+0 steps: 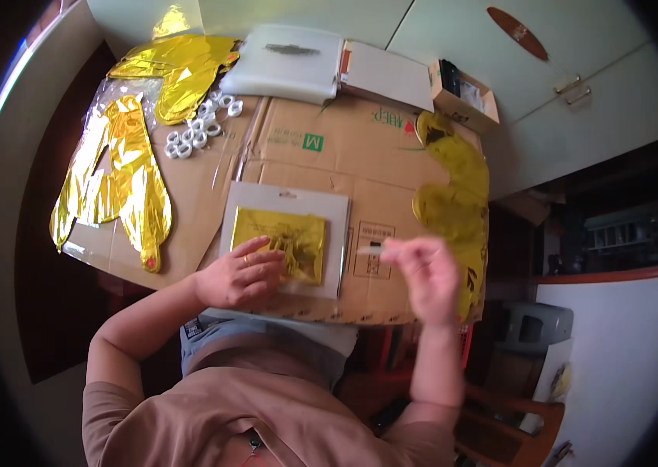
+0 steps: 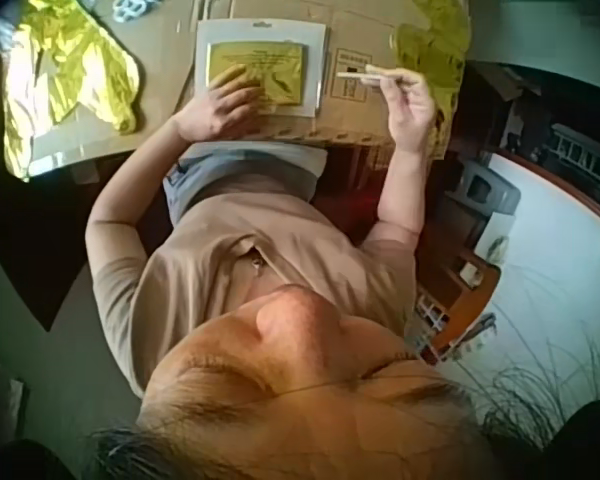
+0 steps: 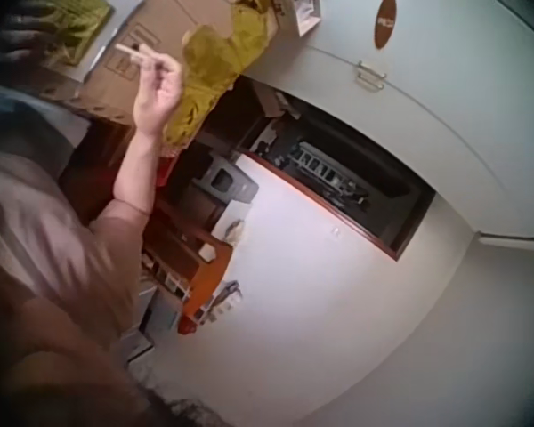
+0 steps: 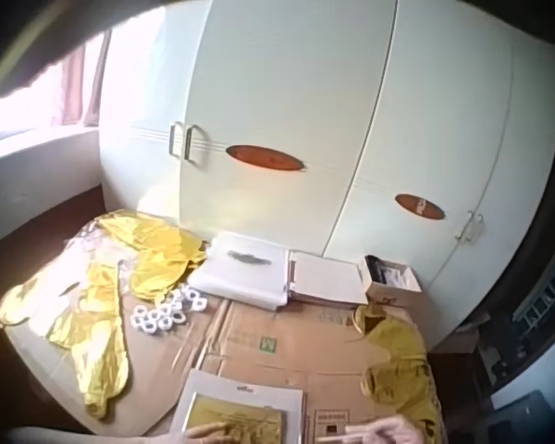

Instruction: Folding a gold foil balloon and inserting it into a plastic packaging sleeve.

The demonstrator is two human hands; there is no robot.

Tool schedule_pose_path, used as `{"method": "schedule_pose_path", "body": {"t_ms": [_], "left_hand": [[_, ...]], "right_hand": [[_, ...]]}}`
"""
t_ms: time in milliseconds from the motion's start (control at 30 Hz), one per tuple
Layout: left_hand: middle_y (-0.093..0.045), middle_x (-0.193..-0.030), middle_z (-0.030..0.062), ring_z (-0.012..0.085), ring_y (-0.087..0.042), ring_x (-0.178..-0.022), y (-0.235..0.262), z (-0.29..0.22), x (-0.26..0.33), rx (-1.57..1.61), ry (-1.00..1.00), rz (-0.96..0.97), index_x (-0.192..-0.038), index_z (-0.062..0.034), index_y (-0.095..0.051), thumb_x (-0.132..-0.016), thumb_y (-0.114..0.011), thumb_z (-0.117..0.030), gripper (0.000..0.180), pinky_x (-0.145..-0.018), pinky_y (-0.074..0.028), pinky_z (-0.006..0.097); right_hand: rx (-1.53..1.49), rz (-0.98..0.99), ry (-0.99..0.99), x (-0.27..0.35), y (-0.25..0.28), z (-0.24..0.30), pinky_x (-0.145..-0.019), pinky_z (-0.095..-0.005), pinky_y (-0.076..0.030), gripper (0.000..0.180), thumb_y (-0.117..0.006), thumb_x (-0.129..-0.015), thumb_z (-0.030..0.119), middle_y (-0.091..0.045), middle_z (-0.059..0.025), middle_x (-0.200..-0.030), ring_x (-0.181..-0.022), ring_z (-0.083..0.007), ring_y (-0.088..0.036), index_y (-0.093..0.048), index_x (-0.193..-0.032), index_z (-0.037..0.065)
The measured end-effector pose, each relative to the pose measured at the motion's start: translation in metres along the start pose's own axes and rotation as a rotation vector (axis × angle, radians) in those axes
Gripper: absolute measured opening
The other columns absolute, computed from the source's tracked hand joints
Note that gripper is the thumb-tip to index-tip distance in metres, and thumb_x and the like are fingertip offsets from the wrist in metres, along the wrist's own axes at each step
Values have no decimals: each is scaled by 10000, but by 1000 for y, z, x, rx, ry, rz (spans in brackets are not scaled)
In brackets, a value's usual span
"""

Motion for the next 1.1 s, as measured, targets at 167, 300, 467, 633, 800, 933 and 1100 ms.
{"method": "schedule_pose_path", "body": {"t_ms": [167,300,467,633,800,933,1100], "left_hand": [[-662,-1151,170,340,-667,-1129,-4,0,1,-55,26,-15,-1008,-14,-649,-814,-720,-125,234,-1011,-511,517],[-666,-1148,143,324,-668,-1133,-2,0,1,22,98,-39,-991,-32,-644,-818,-725,-82,197,-1018,-514,498],[-676,-1117,131,319,-675,-1118,0,-4,2,79,144,-107,-990,-23,-638,-838,-727,-56,178,-1012,-517,469],[-680,-1084,130,326,-680,-1096,-3,-6,3,90,138,-148,-981,-18,-638,-846,-730,-47,166,-1005,-518,469],[-677,-1078,129,328,-675,-1105,-7,-5,6,95,121,-138,-971,-15,-639,-844,-734,-47,162,-1002,-517,472],[-672,-1084,128,326,-669,-1118,-7,-5,5,84,136,-137,-966,-14,-641,-843,-735,-48,159,-1005,-515,478],[-669,-1094,134,329,-663,-1133,-7,-5,6,101,130,-126,-957,-16,-651,-838,-740,-55,155,-1020,-510,483]], "right_hand": [[58,-156,117,124,-40,-33,-712,-266,-576,150,-671,-923,-50,-732,-138,-970,-843,-161,-729,-625,-1055,4],[407,-55,424,149,-82,-19,-736,-355,-616,238,-703,-831,-110,-736,-169,-933,-830,-283,-753,-639,-1029,6],[554,-74,612,153,-99,-28,-693,-355,-617,262,-718,-801,-117,-730,-173,-945,-789,-304,-739,-648,-1025,0],[930,-125,763,146,-107,-37,-716,-386,-531,365,-739,-767,-75,-665,-119,-980,-780,-284,-626,-675,-1123,-23],[1111,-100,625,126,-110,-37,-722,-396,-475,300,-715,-791,-44,-617,-80,-905,-753,-258,-566,-684,-1087,2],[1086,-41,560,109,-106,-37,-767,-397,-465,270,-703,-799,-32,-608,-72,-919,-790,-256,-565,-684,-1063,21],[1117,-107,426,100,-102,-37,-812,-429,-458,311,-708,-817,21,-614,-73,-984,-846,-277,-593,-655,-1119,71]]}}
Point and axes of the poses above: each hand's wrist, its own x-axis away from the middle knuckle, its own y-axis out of the back of the hand, z = x × y, the point moved 6 cm from there along -x, towards the middle knuckle
